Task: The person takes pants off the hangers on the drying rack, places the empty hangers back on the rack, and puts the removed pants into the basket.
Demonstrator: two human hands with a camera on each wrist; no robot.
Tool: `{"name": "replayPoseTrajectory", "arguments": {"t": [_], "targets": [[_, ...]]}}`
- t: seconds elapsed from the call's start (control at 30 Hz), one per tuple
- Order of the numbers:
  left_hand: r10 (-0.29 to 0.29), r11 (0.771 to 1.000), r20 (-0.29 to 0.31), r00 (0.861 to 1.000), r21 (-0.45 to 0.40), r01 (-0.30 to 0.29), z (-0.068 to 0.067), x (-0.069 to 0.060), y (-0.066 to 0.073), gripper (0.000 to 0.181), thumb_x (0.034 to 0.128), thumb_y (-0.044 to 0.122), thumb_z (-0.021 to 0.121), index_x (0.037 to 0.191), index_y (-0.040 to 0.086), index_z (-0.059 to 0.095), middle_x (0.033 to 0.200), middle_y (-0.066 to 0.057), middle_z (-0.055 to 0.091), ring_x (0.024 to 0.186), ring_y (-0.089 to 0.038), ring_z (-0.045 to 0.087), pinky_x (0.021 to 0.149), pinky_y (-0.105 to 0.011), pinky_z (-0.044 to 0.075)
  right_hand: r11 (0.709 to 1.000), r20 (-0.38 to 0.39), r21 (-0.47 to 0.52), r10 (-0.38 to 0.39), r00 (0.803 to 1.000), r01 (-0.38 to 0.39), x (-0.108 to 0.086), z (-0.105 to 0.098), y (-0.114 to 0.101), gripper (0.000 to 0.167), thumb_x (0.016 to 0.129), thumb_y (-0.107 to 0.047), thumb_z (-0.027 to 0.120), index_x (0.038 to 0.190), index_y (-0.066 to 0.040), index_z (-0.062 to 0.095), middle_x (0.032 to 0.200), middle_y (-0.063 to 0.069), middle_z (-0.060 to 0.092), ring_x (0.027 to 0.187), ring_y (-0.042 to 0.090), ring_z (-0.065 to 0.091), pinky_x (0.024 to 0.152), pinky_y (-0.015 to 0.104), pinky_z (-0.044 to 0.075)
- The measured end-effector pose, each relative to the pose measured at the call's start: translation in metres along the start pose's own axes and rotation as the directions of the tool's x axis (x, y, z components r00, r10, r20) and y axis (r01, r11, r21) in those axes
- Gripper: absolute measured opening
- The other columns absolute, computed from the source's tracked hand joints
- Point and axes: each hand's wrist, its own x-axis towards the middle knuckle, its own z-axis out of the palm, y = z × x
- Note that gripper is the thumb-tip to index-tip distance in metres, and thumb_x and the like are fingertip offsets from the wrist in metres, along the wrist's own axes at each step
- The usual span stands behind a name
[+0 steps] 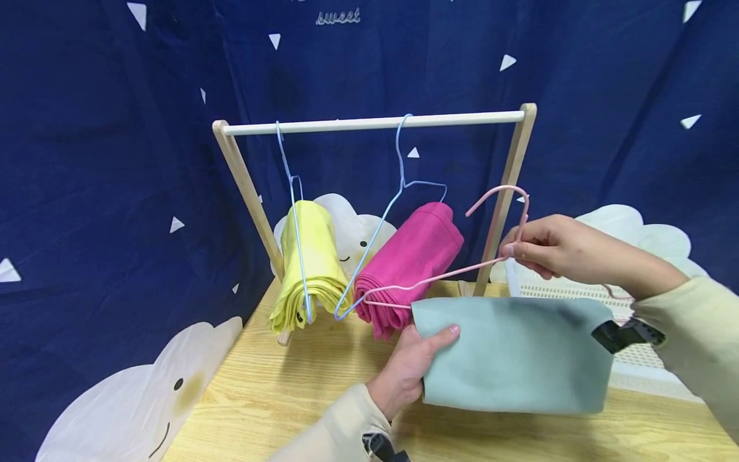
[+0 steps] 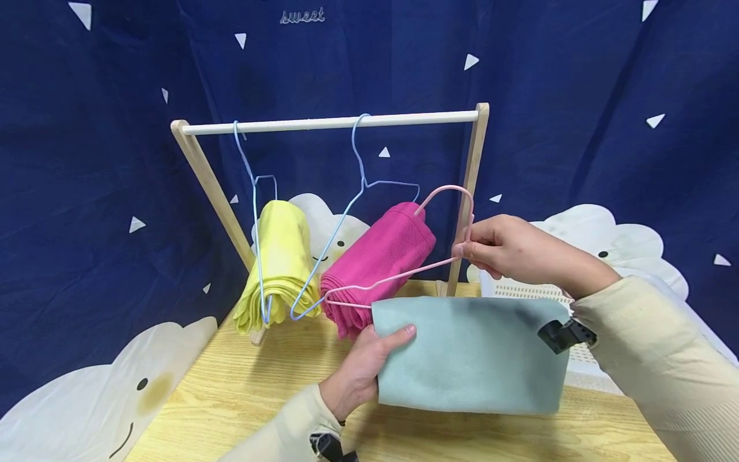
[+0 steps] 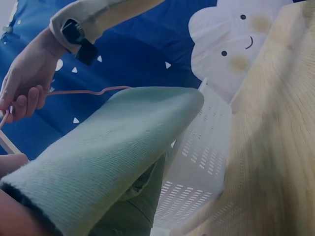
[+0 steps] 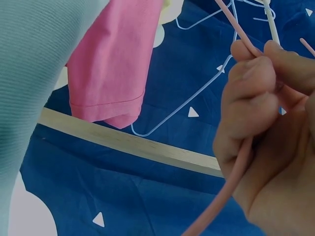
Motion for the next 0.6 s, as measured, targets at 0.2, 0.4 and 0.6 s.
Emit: {"name": "replayPoseTrajectory", "arguments": {"t": [0.2, 0.4, 0.6], "targets": [[-0.025, 1.0, 0.063, 0.998, -0.005, 0.026, 0.0015, 0.0006, -0.0038, 0.025, 0.0888, 0.015, 0.069, 0.112, 0.01, 0.059, 0.091, 0.001, 0.069, 0.08, -0.011, 0.068, 0.079, -0.034, 0.059, 1.0, 0.004, 0.009, -0.002, 1.0, 0.002, -0.0012, 0.0015, 0.0005, 0.026, 0.1, -0.021, 0.057, 0.077, -0.012, 0.064, 0.058, -0.002, 0.049, 0.052, 0.009, 0.047, 0.047, 0.026, 0.039], [-0.038, 0.999, 0.06, 0.997, -0.003, 0.038, 0.0004, 0.0014, -0.0092, 0.023, 0.0921, 0.017, 0.066, 0.113, 0.009, 0.06, 0.089, 0.001, 0.069, 0.079, -0.01, 0.067, 0.08, -0.033, 0.058, 1.0, 0.014, 0.013, 0.001, 1.0, -0.001, -0.0011, 0.0018, 0.0007, 0.023, 0.1, -0.021, 0.057, 0.083, -0.013, 0.068, 0.058, -0.002, 0.049, 0.052, 0.01, 0.045, 0.047, 0.027, 0.039], [-0.012, 1.0, 0.048, 0.999, 0.013, 0.011, 0.0001, 0.0022, -0.009, 0.026, 0.093, 0.021, 0.065, 0.115, 0.008, 0.058, 0.094, 0.0, 0.068, 0.082, -0.009, 0.066, 0.081, -0.029, 0.056, 1.0, 0.004, 0.015, 0.01, 1.0, -0.01, -0.0006, 0.002, 0.0019, 0.016, 0.097, -0.017, 0.063, 0.085, -0.011, 0.072, 0.074, 0.002, 0.064, 0.062, 0.008, 0.051, 0.053, 0.026, 0.041]]}}
